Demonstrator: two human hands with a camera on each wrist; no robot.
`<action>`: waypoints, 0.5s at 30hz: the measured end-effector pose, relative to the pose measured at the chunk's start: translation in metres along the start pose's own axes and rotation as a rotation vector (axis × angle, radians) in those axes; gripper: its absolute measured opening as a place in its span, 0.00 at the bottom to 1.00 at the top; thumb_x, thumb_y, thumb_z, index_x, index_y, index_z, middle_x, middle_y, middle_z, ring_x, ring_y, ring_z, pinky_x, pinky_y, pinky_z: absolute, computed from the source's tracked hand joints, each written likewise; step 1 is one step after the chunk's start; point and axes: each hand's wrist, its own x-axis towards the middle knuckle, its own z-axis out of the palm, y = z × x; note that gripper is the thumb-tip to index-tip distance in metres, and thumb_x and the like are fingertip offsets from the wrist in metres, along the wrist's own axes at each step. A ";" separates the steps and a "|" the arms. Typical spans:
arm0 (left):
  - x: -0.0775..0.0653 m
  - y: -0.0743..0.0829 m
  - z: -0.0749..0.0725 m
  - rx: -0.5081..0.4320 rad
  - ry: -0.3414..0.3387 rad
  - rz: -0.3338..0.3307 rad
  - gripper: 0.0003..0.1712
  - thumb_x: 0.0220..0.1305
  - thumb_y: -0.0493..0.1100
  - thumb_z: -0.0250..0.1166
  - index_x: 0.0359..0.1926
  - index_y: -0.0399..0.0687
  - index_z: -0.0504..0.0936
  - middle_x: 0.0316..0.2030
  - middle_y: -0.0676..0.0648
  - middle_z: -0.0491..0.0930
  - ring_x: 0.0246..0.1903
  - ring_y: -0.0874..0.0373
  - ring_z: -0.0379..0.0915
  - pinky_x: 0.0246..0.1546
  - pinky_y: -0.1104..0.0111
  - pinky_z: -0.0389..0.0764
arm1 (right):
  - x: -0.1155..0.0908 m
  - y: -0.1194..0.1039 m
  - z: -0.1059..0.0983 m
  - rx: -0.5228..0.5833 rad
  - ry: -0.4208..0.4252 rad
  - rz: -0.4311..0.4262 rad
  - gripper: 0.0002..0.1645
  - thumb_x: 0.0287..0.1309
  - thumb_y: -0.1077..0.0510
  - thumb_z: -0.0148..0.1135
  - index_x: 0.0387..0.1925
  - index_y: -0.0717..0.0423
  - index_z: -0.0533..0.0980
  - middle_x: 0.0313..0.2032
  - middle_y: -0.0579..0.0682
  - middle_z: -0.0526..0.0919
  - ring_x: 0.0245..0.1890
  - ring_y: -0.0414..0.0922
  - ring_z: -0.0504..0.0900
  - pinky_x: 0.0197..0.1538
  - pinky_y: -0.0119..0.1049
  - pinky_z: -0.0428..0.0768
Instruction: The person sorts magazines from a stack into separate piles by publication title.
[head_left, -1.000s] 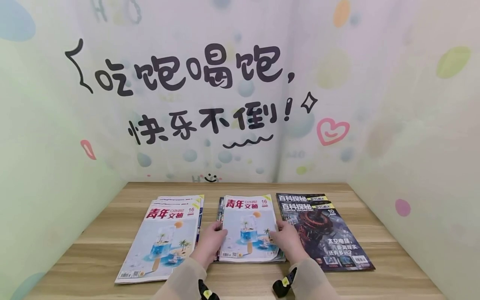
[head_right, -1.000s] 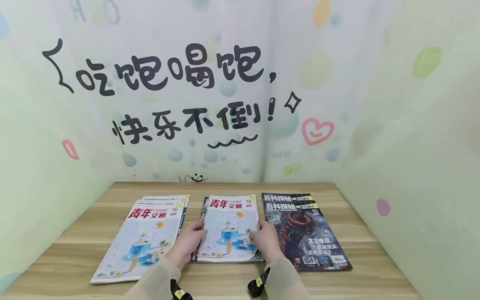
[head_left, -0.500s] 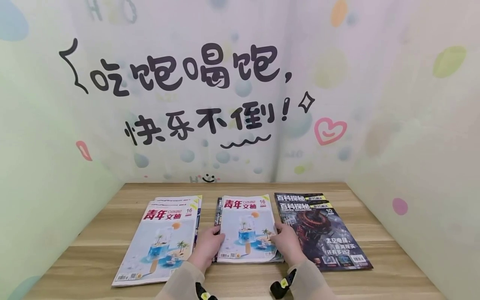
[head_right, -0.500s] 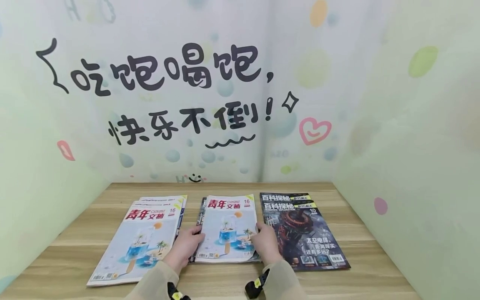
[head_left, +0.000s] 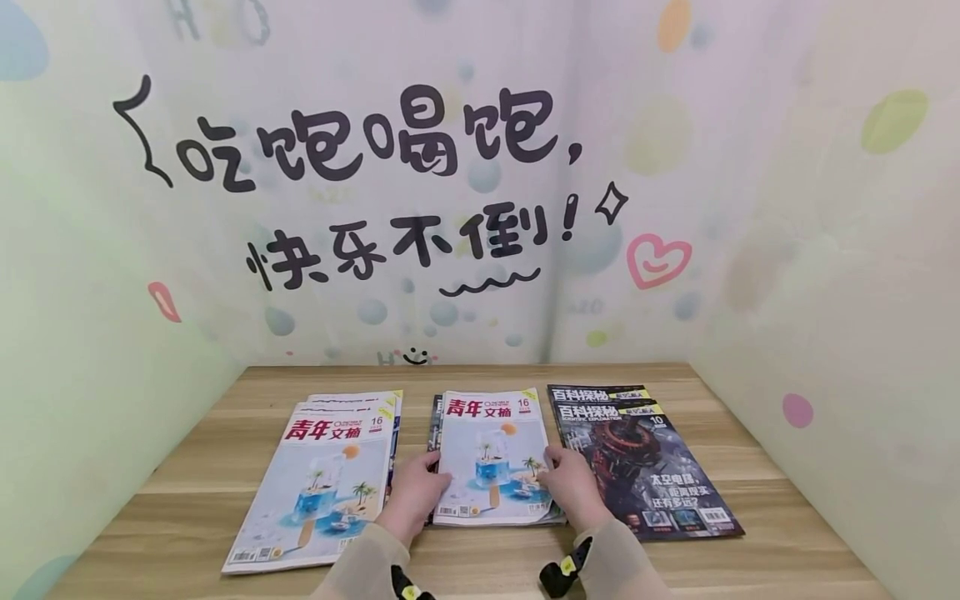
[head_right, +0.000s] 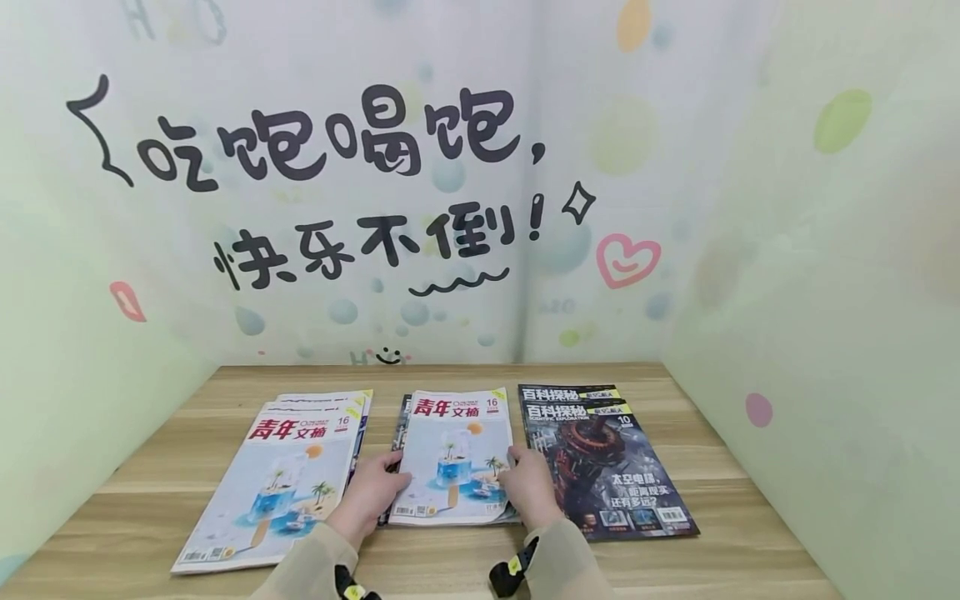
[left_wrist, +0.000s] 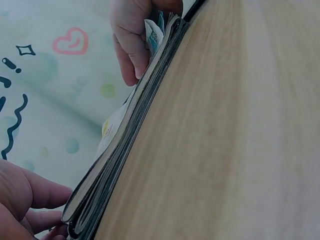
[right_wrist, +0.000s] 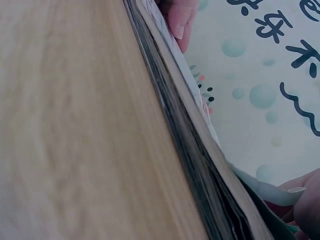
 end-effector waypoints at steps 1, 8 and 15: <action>0.000 0.000 0.000 -0.003 0.002 0.000 0.29 0.64 0.36 0.60 0.66 0.35 0.67 0.67 0.30 0.60 0.65 0.34 0.56 0.61 0.43 0.63 | 0.000 0.000 0.000 -0.006 -0.001 -0.005 0.30 0.56 0.69 0.60 0.61 0.71 0.69 0.63 0.67 0.69 0.64 0.63 0.65 0.63 0.60 0.64; -0.002 0.005 0.000 -0.075 -0.010 -0.008 0.29 0.67 0.38 0.57 0.68 0.38 0.65 0.66 0.32 0.63 0.63 0.37 0.61 0.60 0.46 0.67 | 0.000 0.003 0.000 0.004 -0.003 -0.006 0.29 0.56 0.69 0.60 0.61 0.71 0.69 0.62 0.67 0.69 0.64 0.63 0.64 0.63 0.60 0.64; -0.004 0.006 0.000 -0.113 -0.068 0.003 0.33 0.68 0.39 0.55 0.71 0.36 0.59 0.65 0.31 0.63 0.61 0.37 0.65 0.58 0.46 0.69 | 0.001 0.002 0.000 0.020 -0.001 0.002 0.29 0.55 0.69 0.60 0.61 0.71 0.69 0.62 0.67 0.69 0.64 0.64 0.63 0.63 0.61 0.63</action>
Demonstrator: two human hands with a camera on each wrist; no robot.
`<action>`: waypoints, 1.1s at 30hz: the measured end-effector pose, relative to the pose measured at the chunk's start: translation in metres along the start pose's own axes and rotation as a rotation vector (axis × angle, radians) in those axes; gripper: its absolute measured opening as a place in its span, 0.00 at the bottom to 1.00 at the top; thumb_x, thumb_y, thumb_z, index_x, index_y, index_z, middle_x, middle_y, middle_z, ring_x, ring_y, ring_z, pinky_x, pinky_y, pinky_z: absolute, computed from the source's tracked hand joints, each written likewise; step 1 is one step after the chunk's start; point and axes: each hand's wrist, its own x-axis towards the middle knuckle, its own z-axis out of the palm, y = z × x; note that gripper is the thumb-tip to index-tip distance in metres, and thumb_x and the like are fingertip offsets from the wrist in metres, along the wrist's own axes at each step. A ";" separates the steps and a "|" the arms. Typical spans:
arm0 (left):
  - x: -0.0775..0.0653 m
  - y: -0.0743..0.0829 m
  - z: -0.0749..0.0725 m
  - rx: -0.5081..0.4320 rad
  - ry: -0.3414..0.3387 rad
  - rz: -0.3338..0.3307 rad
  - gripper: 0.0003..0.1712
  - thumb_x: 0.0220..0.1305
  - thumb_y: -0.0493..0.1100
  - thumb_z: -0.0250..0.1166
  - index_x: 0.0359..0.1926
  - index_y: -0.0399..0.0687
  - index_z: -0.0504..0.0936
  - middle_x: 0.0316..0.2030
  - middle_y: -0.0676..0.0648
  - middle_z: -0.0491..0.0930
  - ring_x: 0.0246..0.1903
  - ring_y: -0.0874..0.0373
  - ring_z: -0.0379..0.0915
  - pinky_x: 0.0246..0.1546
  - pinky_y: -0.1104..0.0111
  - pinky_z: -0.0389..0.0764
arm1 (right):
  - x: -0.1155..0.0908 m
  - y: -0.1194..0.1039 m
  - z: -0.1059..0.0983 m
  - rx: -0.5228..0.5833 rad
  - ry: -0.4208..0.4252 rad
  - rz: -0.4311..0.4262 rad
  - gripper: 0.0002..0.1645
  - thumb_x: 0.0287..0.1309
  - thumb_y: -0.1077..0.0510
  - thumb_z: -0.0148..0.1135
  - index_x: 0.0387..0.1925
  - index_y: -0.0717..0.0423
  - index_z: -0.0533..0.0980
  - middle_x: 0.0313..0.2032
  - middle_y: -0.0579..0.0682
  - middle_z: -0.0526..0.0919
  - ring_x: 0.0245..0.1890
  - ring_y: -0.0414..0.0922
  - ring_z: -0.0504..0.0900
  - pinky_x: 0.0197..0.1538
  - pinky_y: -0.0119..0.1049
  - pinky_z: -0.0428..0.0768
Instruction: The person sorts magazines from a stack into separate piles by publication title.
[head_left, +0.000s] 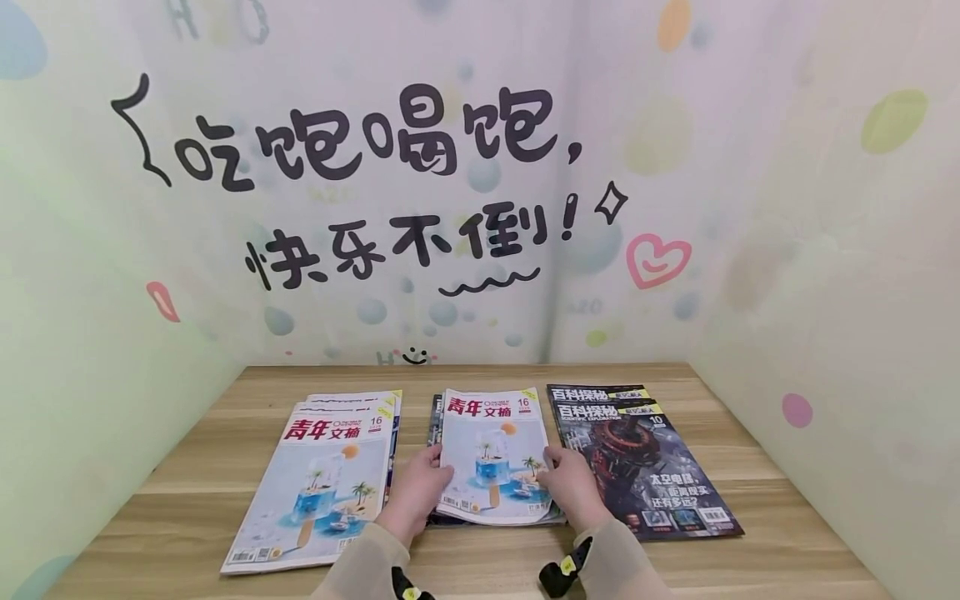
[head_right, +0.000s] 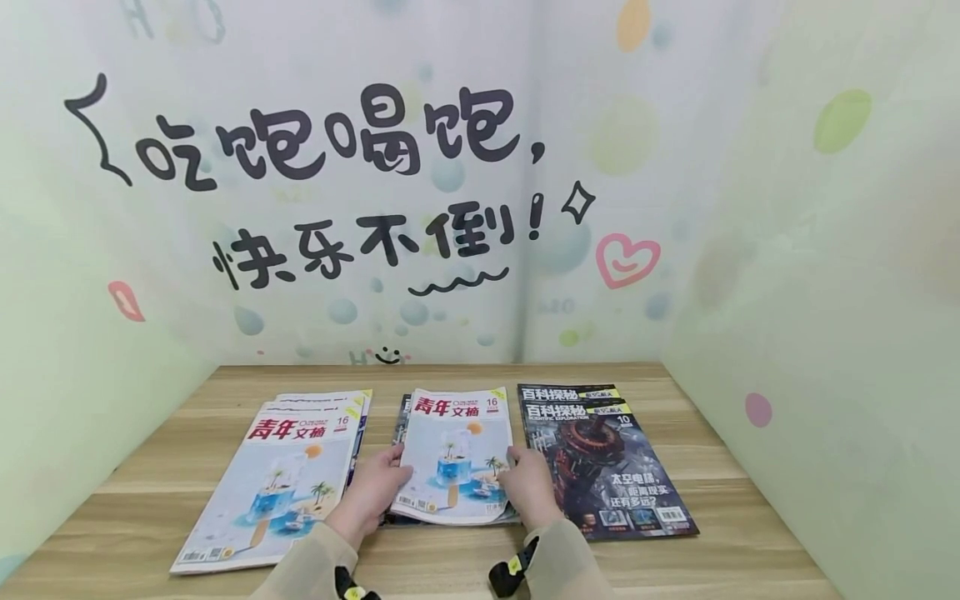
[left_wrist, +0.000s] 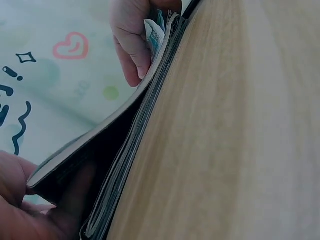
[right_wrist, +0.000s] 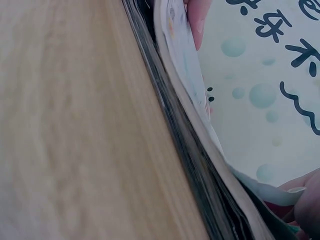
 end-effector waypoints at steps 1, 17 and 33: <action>0.000 0.000 0.000 -0.011 -0.011 -0.005 0.34 0.67 0.38 0.55 0.71 0.37 0.57 0.66 0.31 0.62 0.60 0.37 0.65 0.58 0.46 0.69 | 0.000 0.000 0.000 0.004 0.001 0.001 0.30 0.55 0.69 0.60 0.61 0.71 0.69 0.62 0.67 0.69 0.64 0.63 0.63 0.63 0.61 0.63; 0.001 -0.006 -0.002 -0.428 -0.109 -0.104 0.36 0.69 0.33 0.48 0.75 0.40 0.47 0.66 0.30 0.57 0.55 0.44 0.67 0.52 0.59 0.73 | 0.000 -0.004 -0.002 0.155 0.043 0.018 0.33 0.55 0.64 0.62 0.63 0.69 0.68 0.54 0.65 0.75 0.46 0.52 0.76 0.50 0.48 0.75; 0.000 -0.004 -0.005 -0.503 -0.082 -0.135 0.36 0.69 0.32 0.48 0.75 0.40 0.47 0.65 0.30 0.58 0.54 0.44 0.68 0.50 0.61 0.74 | 0.002 0.001 -0.010 0.277 -0.032 0.119 0.40 0.56 0.60 0.65 0.67 0.67 0.61 0.63 0.69 0.66 0.57 0.57 0.71 0.61 0.55 0.68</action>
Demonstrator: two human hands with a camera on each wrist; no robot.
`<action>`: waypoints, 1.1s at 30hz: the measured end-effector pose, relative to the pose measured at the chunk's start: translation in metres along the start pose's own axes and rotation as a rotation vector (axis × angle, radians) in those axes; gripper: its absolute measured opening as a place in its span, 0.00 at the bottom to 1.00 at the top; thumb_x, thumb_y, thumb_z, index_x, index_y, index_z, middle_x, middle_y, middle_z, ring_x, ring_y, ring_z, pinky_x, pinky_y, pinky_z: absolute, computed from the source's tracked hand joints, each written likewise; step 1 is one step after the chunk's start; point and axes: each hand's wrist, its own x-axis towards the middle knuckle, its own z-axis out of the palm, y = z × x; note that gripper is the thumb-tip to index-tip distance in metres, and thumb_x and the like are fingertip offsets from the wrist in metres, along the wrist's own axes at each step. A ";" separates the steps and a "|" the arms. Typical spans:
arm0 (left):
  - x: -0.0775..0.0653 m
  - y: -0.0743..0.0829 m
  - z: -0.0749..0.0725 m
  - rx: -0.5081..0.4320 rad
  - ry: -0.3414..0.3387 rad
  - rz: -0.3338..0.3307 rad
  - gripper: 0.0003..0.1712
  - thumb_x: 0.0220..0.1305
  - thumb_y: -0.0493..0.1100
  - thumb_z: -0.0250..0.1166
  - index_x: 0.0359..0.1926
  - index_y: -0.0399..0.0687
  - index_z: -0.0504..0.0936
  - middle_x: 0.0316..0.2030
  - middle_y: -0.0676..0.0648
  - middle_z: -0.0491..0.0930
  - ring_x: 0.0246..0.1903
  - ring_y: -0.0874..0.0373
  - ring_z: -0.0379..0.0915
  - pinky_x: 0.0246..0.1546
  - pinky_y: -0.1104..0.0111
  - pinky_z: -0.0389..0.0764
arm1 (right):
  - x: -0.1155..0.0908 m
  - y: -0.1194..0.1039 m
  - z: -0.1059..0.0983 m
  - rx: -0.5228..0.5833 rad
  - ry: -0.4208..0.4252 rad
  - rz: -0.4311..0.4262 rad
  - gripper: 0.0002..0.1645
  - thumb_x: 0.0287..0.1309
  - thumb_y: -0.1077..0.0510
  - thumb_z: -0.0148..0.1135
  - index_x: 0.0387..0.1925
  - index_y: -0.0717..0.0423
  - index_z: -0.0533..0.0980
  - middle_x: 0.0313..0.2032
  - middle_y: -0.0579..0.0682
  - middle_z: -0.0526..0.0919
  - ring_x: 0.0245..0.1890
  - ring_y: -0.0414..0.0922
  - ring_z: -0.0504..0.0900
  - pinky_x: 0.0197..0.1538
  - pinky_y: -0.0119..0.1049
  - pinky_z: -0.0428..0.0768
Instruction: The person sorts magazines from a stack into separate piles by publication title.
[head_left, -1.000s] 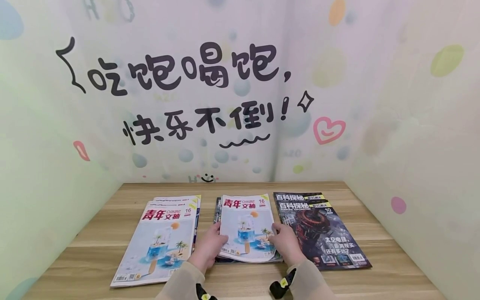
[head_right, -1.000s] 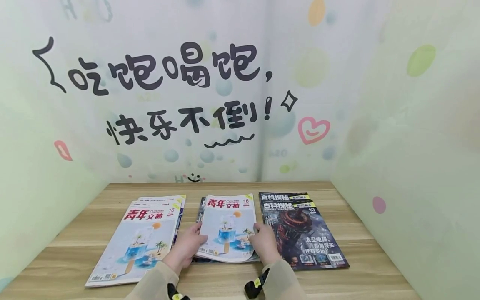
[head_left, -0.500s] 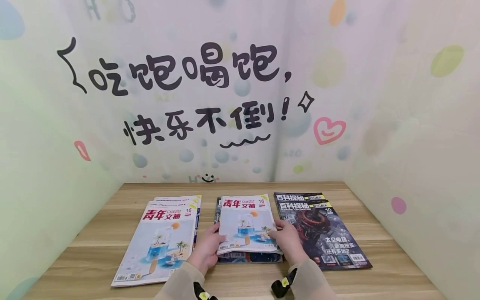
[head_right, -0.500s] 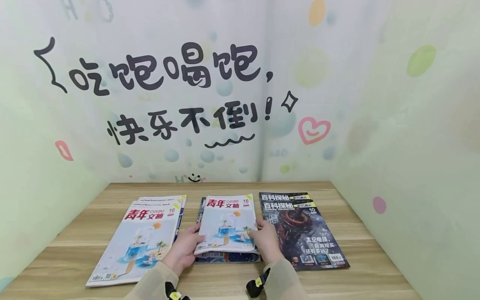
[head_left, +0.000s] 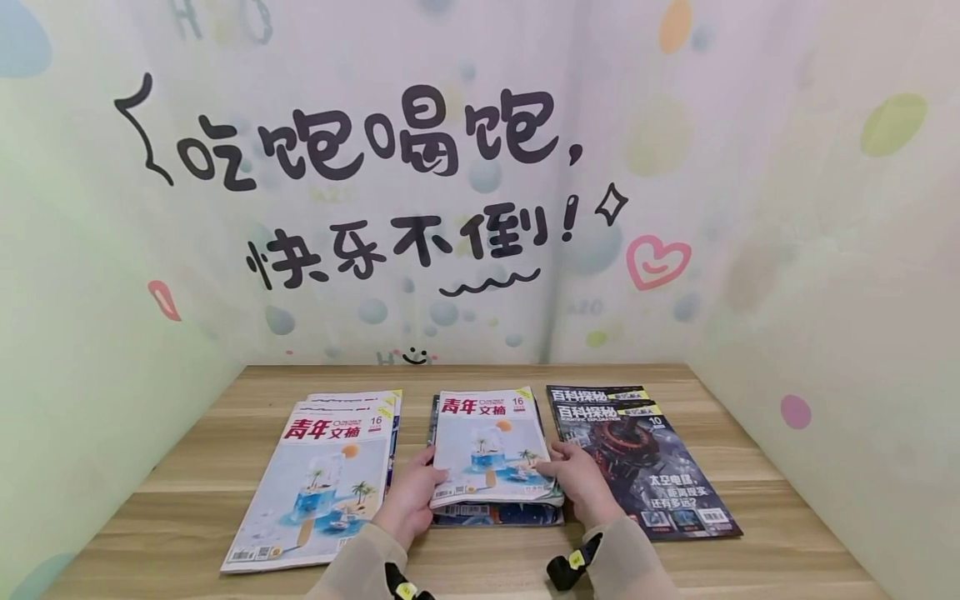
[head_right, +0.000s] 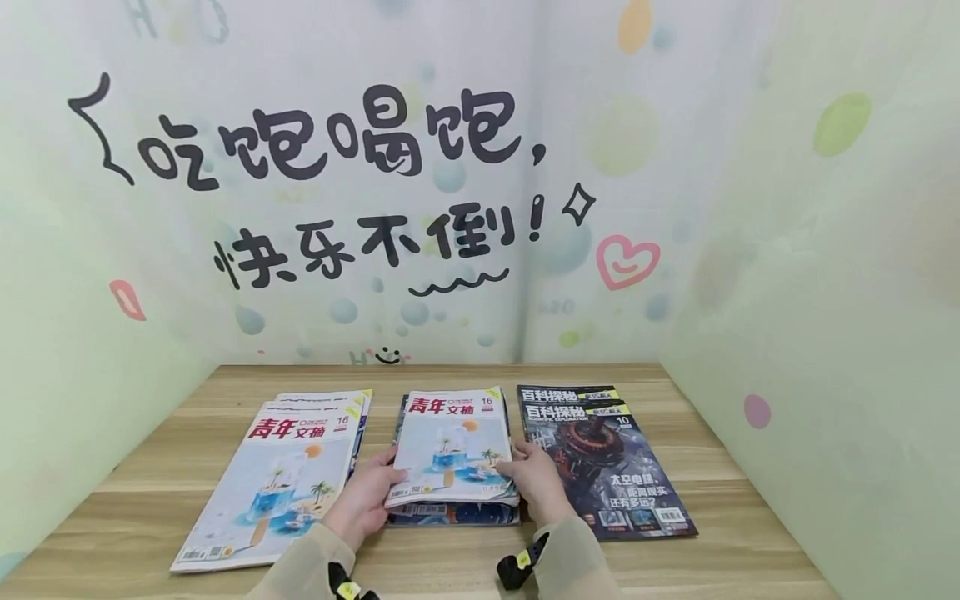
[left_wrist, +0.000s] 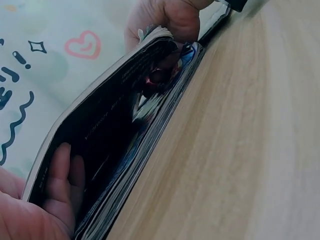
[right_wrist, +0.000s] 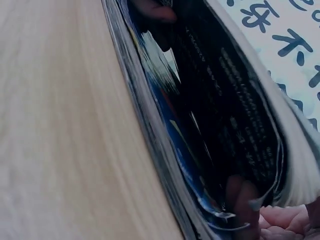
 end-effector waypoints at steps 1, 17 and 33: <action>0.000 0.000 0.000 0.018 0.002 0.004 0.36 0.69 0.33 0.48 0.75 0.40 0.47 0.65 0.30 0.58 0.54 0.44 0.68 0.50 0.61 0.74 | 0.000 0.000 -0.001 -0.005 -0.004 -0.005 0.40 0.56 0.60 0.65 0.67 0.68 0.61 0.62 0.69 0.67 0.55 0.57 0.72 0.59 0.54 0.70; 0.002 0.004 -0.003 0.389 0.031 0.082 0.33 0.69 0.36 0.51 0.72 0.37 0.54 0.67 0.30 0.58 0.62 0.37 0.61 0.63 0.45 0.61 | 0.002 0.002 -0.002 -0.059 -0.068 -0.031 0.35 0.55 0.71 0.57 0.66 0.68 0.64 0.50 0.63 0.78 0.44 0.51 0.78 0.50 0.49 0.75; 0.003 0.003 -0.004 0.435 0.034 0.087 0.34 0.69 0.35 0.54 0.73 0.39 0.55 0.67 0.31 0.60 0.60 0.41 0.65 0.62 0.45 0.63 | 0.002 0.002 -0.003 -0.066 -0.067 -0.037 0.33 0.57 0.68 0.58 0.65 0.67 0.65 0.49 0.61 0.77 0.44 0.51 0.76 0.49 0.46 0.75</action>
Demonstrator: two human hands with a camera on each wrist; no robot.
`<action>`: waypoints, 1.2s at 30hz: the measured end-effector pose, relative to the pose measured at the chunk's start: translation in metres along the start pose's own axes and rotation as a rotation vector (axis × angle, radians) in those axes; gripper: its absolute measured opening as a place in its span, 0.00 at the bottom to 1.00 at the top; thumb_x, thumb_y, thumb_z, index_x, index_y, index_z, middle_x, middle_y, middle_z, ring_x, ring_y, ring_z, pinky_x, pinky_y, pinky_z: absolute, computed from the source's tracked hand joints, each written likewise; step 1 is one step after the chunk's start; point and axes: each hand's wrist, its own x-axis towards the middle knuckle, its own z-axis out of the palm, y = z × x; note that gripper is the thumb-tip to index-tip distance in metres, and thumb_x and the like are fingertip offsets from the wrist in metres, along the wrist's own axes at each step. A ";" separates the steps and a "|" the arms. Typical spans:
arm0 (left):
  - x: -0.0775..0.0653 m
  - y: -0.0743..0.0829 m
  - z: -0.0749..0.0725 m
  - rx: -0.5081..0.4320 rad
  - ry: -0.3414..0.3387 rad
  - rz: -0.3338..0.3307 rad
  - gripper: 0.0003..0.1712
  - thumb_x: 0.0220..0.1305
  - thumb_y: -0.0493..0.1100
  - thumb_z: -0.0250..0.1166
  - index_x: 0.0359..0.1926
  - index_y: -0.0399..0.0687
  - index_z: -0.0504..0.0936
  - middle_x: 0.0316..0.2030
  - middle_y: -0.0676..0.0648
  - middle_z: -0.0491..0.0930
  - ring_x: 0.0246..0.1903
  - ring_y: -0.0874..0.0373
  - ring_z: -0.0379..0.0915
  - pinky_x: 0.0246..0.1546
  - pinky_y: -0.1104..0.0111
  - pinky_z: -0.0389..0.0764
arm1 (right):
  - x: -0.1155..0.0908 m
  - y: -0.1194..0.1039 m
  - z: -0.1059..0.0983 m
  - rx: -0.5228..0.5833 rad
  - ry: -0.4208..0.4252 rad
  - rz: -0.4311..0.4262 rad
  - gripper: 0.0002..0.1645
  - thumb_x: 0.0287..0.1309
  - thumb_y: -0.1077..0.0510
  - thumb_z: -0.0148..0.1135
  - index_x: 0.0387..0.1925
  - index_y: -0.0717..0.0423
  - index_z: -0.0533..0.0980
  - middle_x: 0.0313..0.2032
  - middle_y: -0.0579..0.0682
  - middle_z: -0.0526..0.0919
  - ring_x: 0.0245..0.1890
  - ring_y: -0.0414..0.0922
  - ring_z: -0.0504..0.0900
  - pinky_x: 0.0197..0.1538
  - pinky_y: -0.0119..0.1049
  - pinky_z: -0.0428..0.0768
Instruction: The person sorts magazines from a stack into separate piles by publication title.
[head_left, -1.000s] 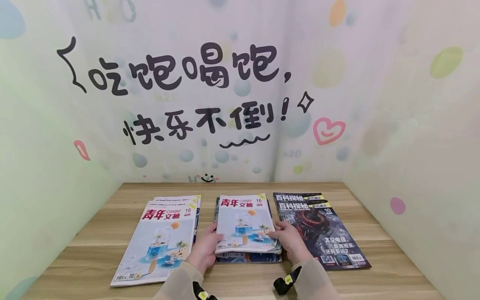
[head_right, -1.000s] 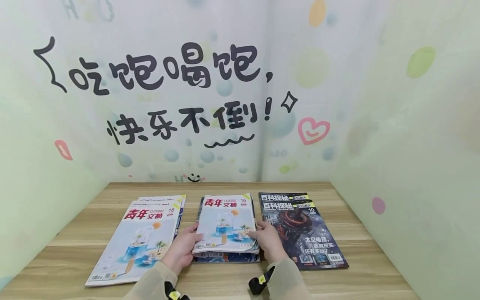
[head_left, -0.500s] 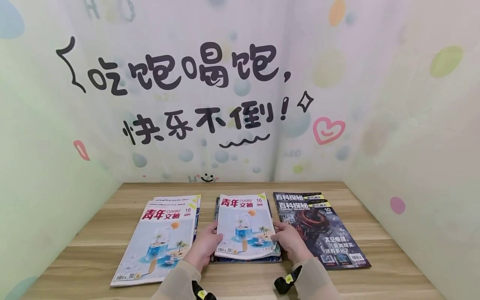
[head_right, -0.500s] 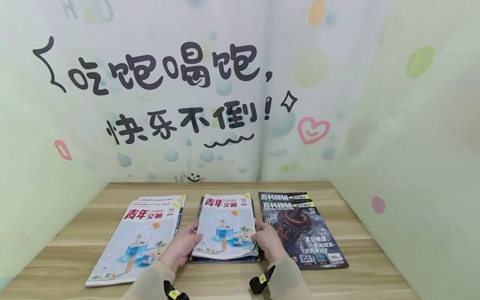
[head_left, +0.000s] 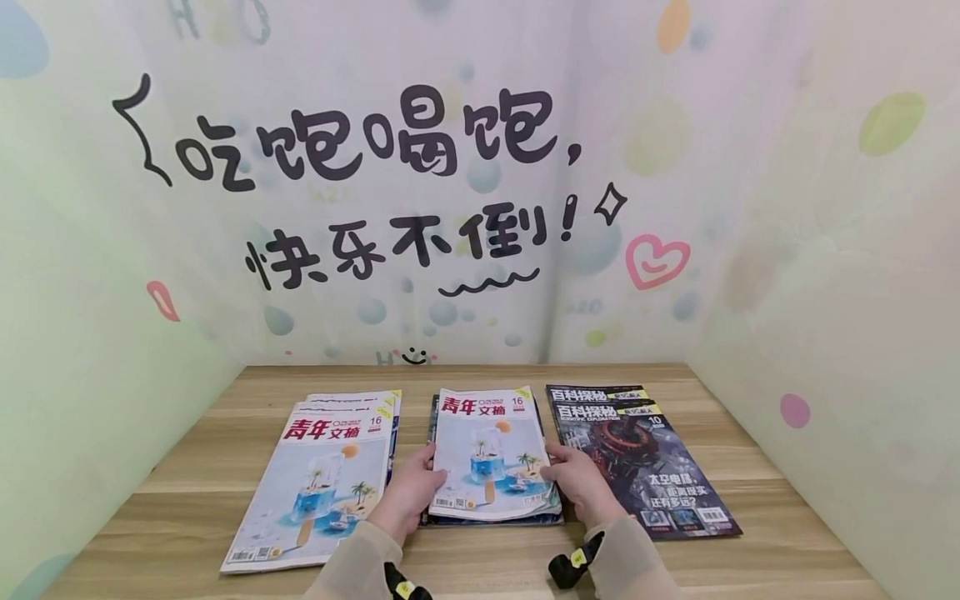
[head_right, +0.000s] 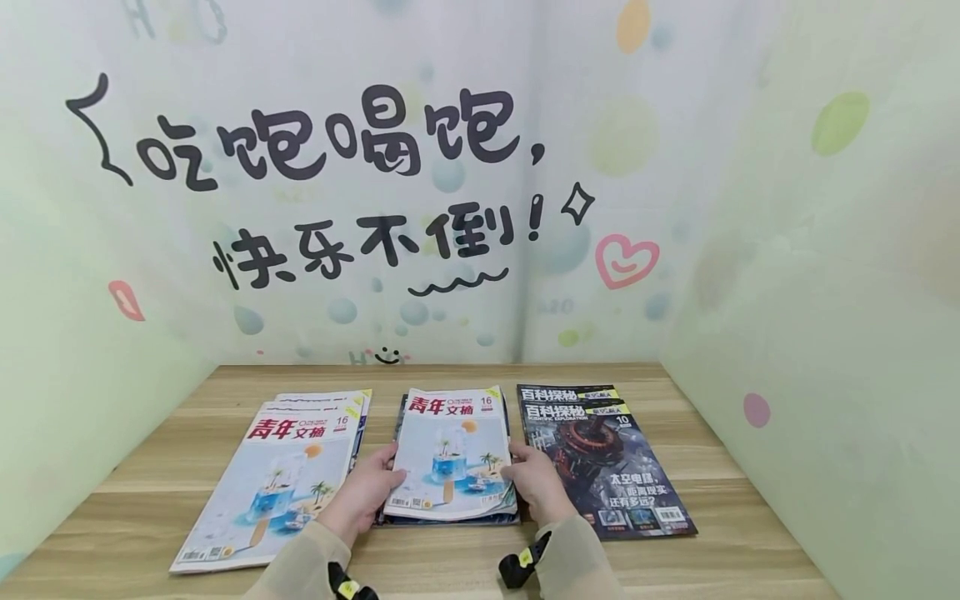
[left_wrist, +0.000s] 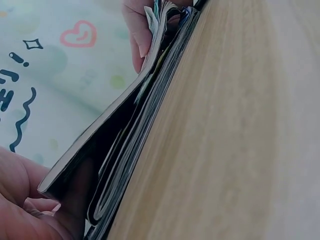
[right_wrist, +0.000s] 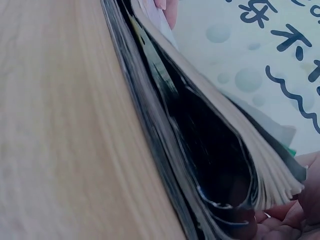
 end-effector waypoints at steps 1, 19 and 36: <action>0.000 0.000 0.000 0.000 0.003 0.000 0.34 0.69 0.35 0.54 0.73 0.39 0.55 0.67 0.31 0.60 0.60 0.40 0.64 0.62 0.45 0.63 | 0.000 0.000 0.000 0.001 0.002 0.000 0.33 0.56 0.68 0.58 0.65 0.67 0.66 0.49 0.61 0.77 0.44 0.51 0.76 0.49 0.45 0.75; 0.000 0.002 0.001 -0.039 0.039 0.010 0.33 0.68 0.33 0.53 0.72 0.41 0.57 0.67 0.33 0.61 0.62 0.38 0.62 0.62 0.47 0.64 | -0.002 -0.005 -0.001 0.047 0.003 -0.023 0.36 0.54 0.72 0.57 0.67 0.63 0.65 0.46 0.59 0.75 0.43 0.51 0.75 0.44 0.41 0.76; -0.016 0.007 -0.037 -0.030 0.077 0.061 0.32 0.67 0.33 0.53 0.71 0.35 0.58 0.63 0.32 0.67 0.58 0.42 0.67 0.61 0.49 0.66 | -0.018 -0.027 0.029 0.057 -0.040 -0.139 0.37 0.52 0.74 0.55 0.67 0.68 0.62 0.43 0.59 0.75 0.40 0.50 0.75 0.41 0.39 0.77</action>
